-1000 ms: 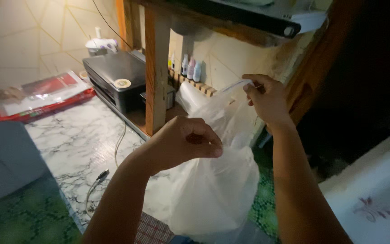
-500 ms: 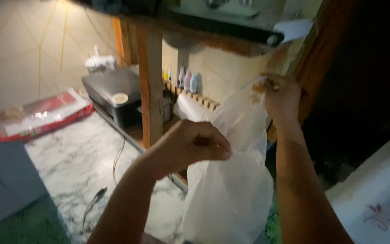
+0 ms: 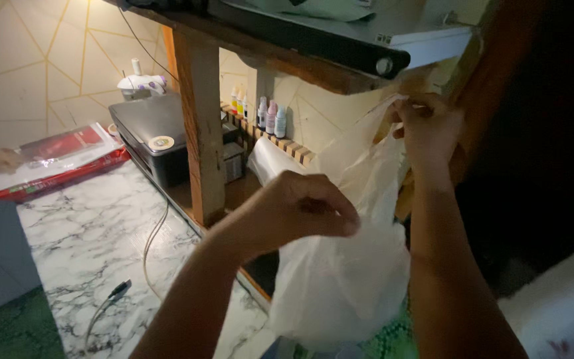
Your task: The person clears items from a desk including a plastic bag and a cable, wipes the surface with a cloth, and places items into a bin.
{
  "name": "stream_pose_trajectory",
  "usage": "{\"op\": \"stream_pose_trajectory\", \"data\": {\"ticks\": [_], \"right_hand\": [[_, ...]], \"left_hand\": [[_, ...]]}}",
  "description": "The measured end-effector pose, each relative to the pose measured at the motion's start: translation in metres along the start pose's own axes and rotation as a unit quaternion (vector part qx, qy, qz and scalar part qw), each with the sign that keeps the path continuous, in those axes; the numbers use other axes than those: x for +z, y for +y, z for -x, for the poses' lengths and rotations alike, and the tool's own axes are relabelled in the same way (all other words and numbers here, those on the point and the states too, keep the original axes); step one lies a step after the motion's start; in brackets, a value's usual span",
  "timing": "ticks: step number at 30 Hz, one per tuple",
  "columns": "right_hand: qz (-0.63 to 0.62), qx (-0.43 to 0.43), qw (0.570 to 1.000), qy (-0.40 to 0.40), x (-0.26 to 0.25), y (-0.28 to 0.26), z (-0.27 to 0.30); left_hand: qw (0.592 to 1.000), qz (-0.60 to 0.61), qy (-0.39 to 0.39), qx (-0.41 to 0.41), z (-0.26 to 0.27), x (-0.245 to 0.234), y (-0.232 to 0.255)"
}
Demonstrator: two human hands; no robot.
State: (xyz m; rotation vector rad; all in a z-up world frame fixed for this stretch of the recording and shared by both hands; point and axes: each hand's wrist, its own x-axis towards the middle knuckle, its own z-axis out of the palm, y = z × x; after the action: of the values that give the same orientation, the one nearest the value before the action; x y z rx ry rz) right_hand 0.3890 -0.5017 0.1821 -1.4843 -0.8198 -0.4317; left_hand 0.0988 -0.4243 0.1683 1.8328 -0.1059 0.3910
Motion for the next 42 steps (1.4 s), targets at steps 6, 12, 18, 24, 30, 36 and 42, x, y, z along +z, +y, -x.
{"op": "stream_pose_trajectory", "data": {"ticks": [6,12,18,24,30,36,42], "right_hand": [[0.114,0.006,0.993,-0.010,0.009,0.036,-0.030],[0.235,-0.106,0.965,0.035,0.008,0.052,-0.041],[0.241,-0.092,0.966,0.018,0.017,0.074,-0.034],[0.305,-0.139,0.942,0.012,0.014,0.098,-0.032],[0.231,0.103,0.968,-0.002,-0.016,0.106,0.007],[0.230,0.226,0.919,-0.225,-0.036,0.139,0.013],[0.257,0.304,0.873,-0.281,-0.070,0.103,0.006]], "left_hand": [[0.999,0.017,-0.051,0.008,-0.035,0.018,-0.022],[0.995,0.030,-0.089,0.022,-0.052,0.034,-0.033],[0.985,0.000,-0.172,0.026,-0.058,0.030,-0.041],[0.979,0.029,-0.188,-0.071,-0.048,0.006,-0.068],[0.973,0.046,0.144,-0.176,-0.047,0.000,-0.175],[0.854,0.136,0.213,-0.455,-0.039,0.065,-0.256],[0.816,0.380,0.093,-0.426,-0.034,0.112,-0.324]]}}
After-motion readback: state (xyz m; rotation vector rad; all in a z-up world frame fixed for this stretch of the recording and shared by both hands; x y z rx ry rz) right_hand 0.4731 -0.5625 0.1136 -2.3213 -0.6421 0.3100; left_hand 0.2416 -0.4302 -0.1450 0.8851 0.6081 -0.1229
